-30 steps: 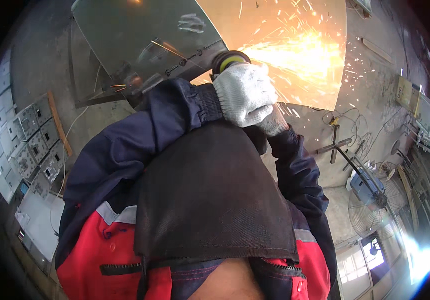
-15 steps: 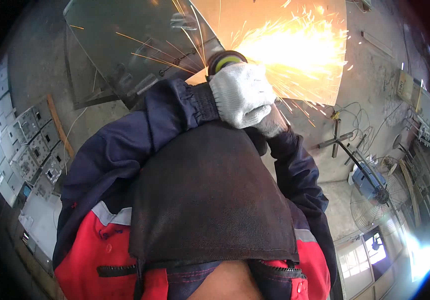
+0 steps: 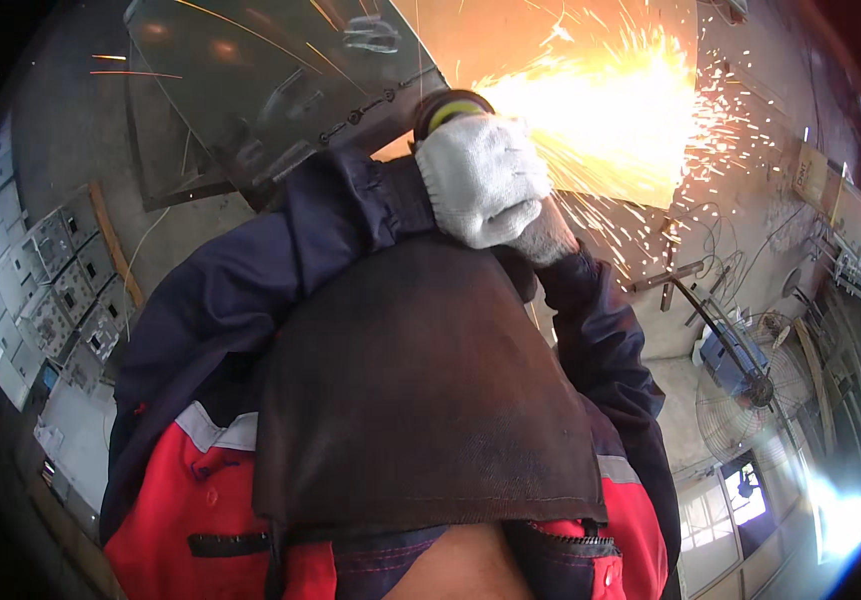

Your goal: Grinding the edges of a metal enclosure using an angle grinder to remove burrs and smooth the surface.

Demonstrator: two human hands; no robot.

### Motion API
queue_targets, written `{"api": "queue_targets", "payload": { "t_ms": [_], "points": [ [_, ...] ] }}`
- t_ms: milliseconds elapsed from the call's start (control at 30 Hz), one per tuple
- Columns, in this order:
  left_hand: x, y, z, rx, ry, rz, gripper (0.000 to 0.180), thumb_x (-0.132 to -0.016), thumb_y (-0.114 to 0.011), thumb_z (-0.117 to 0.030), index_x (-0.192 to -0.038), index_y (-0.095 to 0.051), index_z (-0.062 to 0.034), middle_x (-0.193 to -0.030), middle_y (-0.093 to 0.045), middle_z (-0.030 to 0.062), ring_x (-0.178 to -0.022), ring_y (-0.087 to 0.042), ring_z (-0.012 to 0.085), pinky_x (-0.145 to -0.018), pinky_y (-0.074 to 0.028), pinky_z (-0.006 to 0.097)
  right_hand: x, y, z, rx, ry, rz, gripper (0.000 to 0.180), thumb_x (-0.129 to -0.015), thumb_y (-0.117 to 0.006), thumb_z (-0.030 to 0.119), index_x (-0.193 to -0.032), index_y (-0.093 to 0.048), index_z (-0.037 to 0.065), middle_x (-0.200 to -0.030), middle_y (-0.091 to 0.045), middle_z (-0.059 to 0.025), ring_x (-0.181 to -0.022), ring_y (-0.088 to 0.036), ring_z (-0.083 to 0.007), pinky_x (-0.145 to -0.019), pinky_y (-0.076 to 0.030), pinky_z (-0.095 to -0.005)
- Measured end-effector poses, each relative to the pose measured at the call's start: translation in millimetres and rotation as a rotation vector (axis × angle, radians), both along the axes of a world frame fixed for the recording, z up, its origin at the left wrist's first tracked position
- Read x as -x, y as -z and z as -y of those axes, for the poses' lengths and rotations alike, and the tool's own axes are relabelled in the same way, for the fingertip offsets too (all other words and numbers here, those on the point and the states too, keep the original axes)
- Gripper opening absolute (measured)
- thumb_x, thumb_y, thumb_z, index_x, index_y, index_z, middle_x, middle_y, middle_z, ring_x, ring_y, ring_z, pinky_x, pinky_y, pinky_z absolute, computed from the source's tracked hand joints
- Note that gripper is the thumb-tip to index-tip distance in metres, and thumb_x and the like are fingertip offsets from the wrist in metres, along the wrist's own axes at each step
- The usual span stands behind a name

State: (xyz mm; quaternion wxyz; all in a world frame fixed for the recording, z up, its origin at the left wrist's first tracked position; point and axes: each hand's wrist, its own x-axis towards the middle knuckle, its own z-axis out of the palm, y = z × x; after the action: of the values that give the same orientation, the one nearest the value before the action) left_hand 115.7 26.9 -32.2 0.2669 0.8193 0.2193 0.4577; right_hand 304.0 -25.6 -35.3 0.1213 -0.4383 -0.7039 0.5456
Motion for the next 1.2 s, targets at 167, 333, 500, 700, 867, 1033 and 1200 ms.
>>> {"api": "queue_targets", "payload": {
  "t_ms": [167, 333, 500, 700, 867, 1033, 1200],
  "points": [
    [2, -2, -6, -0.022, 0.065, -0.009, 0.03, -0.07, -0.075, -0.01, -0.1, -0.076, -0.0054, -0.099, -0.074, 0.0105, -0.098, -0.072, 0.0333, -0.095, -0.058, 0.047, 3, 3, 2, -0.037, 0.042, -0.02, 0.041, -0.092, -0.07, 0.022, -0.131, -0.066, 0.009, -0.134, -0.065, -0.0127, -0.127, -0.06, -0.0282, -0.109, -0.047, -0.0414],
    [0, -2, -8, 0.011, 0.048, 0.045, 0.028, -0.069, -0.075, -0.007, -0.096, -0.076, -0.0046, -0.096, -0.074, 0.0113, -0.093, -0.072, 0.0335, -0.092, -0.058, 0.047, 2, 5, 4, -0.084, 0.046, 0.057, 0.035, -0.094, -0.068, 0.022, -0.126, -0.067, 0.008, -0.133, -0.066, -0.013, -0.128, -0.06, -0.0288, -0.106, -0.048, -0.0421],
    [2, 2, -4, 0.006, 0.036, 0.069, 0.027, -0.068, -0.075, -0.009, -0.094, -0.076, -0.0062, -0.098, -0.075, 0.0103, -0.096, -0.072, 0.0327, -0.094, -0.058, 0.045, 5, -1, 1, -0.086, 0.017, 0.018, 0.035, -0.094, -0.068, 0.025, -0.126, -0.067, 0.009, -0.129, -0.067, -0.0119, -0.126, -0.061, -0.0293, -0.107, -0.048, -0.0419],
    [3, -4, -9, 0.022, 0.102, 0.013, 0.029, -0.066, -0.075, -0.008, -0.095, -0.077, -0.006, -0.097, -0.075, 0.0102, -0.094, -0.072, 0.0321, -0.095, -0.058, 0.046, -1, 11, 2, -0.188, 0.017, 0.097, 0.039, -0.094, -0.069, 0.025, -0.13, -0.065, 0.01, -0.131, -0.066, -0.0122, -0.126, -0.061, -0.0274, -0.109, -0.047, -0.0421],
    [4, -1, -2, 0.014, 0.038, 0.015, 0.028, -0.067, -0.074, -0.007, -0.095, -0.076, -0.0065, -0.096, -0.075, 0.0099, -0.093, -0.072, 0.0322, -0.097, -0.057, 0.046, 1, 12, 4, -0.147, -0.097, 0.125, 0.047, -0.095, -0.067, 0.024, -0.138, -0.06, 0.007, -0.14, -0.061, -0.0124, -0.133, -0.056, -0.0288, -0.11, -0.046, -0.0417],
    [3, 11, -5, 0.031, 0.09, 0.102, 0.026, -0.069, -0.07, -0.008, -0.095, -0.077, -0.0086, -0.097, -0.076, 0.0091, -0.093, -0.073, 0.0316, -0.094, -0.058, 0.045, 9, 4, 3, -0.219, 0.029, 0.071, 0.046, -0.093, -0.068, 0.023, -0.135, -0.062, 0.006, -0.137, -0.063, -0.0131, -0.129, -0.059, -0.0292, -0.107, -0.048, -0.041],
    [2, 8, -5, 0.015, -0.007, 0.099, 0.026, -0.069, -0.071, -0.008, -0.094, -0.077, -0.0051, -0.096, -0.075, 0.0093, -0.093, -0.072, 0.0325, -0.088, -0.058, 0.045, 6, 20, 2, -0.144, 0.045, -0.009, 0.029, -0.091, -0.072, 0.024, -0.114, -0.07, 0.007, -0.119, -0.071, -0.0115, -0.115, -0.065, -0.0282, -0.1, -0.051, -0.0409]
  ]
}}
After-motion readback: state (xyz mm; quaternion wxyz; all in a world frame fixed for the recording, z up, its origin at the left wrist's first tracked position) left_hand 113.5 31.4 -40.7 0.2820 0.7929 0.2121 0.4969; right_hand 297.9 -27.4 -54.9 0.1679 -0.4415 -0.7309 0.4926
